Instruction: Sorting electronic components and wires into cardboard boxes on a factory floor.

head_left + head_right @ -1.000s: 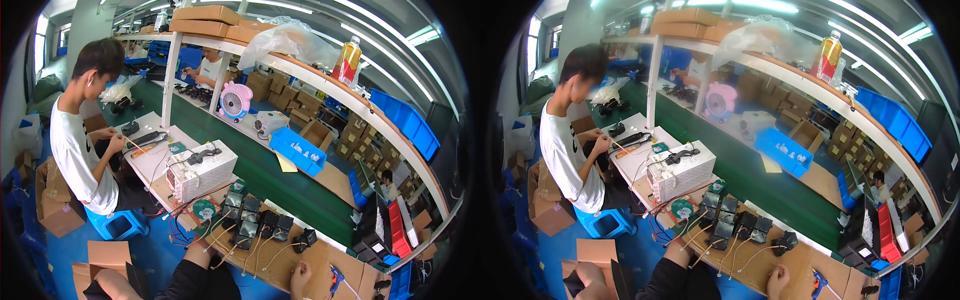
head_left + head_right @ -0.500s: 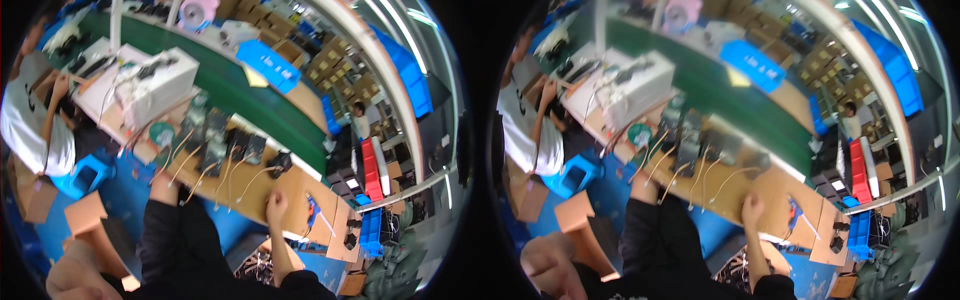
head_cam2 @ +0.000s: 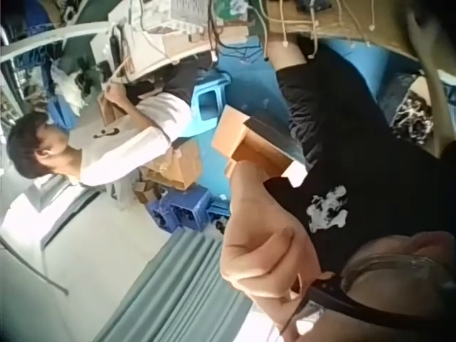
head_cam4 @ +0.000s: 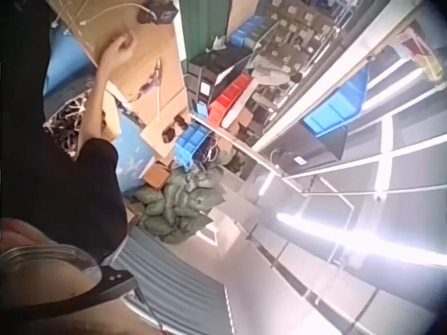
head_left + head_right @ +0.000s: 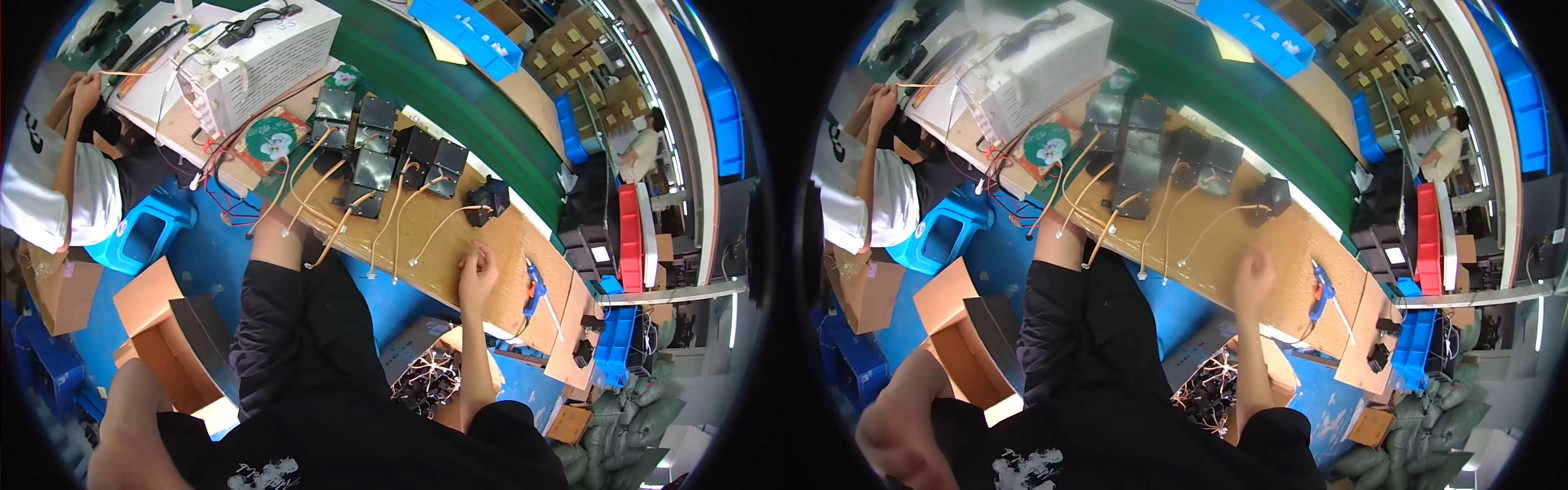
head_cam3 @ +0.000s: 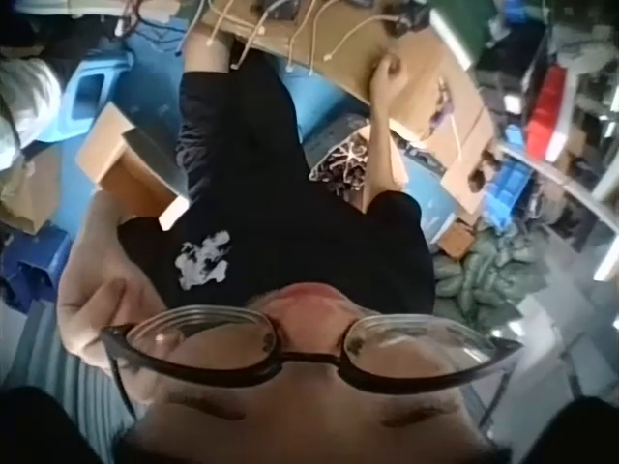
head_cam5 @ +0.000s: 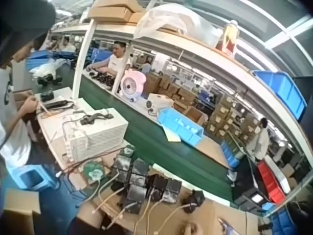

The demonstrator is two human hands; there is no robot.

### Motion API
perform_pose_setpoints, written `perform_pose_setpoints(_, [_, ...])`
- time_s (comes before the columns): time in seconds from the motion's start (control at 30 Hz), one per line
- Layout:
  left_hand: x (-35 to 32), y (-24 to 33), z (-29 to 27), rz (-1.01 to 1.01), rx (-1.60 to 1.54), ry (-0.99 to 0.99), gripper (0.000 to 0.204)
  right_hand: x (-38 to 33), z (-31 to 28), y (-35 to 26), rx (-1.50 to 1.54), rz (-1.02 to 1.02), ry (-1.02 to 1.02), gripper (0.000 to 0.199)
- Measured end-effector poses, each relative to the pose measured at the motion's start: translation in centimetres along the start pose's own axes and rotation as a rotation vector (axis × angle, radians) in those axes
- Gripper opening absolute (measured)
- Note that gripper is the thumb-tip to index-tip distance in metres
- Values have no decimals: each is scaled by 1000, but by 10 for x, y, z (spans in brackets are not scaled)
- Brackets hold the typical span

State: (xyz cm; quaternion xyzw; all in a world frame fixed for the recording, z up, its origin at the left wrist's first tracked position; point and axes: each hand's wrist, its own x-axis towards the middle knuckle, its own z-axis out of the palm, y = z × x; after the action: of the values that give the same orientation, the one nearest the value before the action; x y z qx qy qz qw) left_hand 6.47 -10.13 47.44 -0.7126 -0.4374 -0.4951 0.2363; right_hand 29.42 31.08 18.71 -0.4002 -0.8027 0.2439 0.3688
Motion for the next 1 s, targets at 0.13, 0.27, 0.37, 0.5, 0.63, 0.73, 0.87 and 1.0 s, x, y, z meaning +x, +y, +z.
perform_pose_setpoints(0.13, [-27, -34, 30, 470, 115, 424, 21, -1, -3, -18, 80, 192, -28, 22])
perform_pose_setpoints(0.27, [-8, 13, 31, -65, 188, 255, 21, 5, -4, -1, 73, 127, -6, 23])
perform_pose_setpoints(0.37, [-9, 4, 50, -147, 122, 248, 22, 12, -2, 2, 48, 98, 8, 24])
perform_pose_setpoints(0.5, [-10, -21, 81, 165, -188, 368, 23, -3, -2, 1, -7, 81, -22, 23])
perform_pose_setpoints(0.63, [-18, -55, 75, 576, -415, 404, 24, 0, -2, 8, 130, 129, 15, 20])
perform_pose_setpoints(0.73, [-19, -30, 62, 389, -69, 422, 7, 10, 2, -5, 96, 77, -5, 20])
perform_pose_setpoints(0.87, [-18, -11, 55, 172, 208, 448, 23, -2, -6, -16, 20, 53, -35, 19])
perform_pose_setpoints(1.0, [-25, -9, 60, 265, 80, 462, 25, 0, -4, -20, 9, 43, -27, 18])
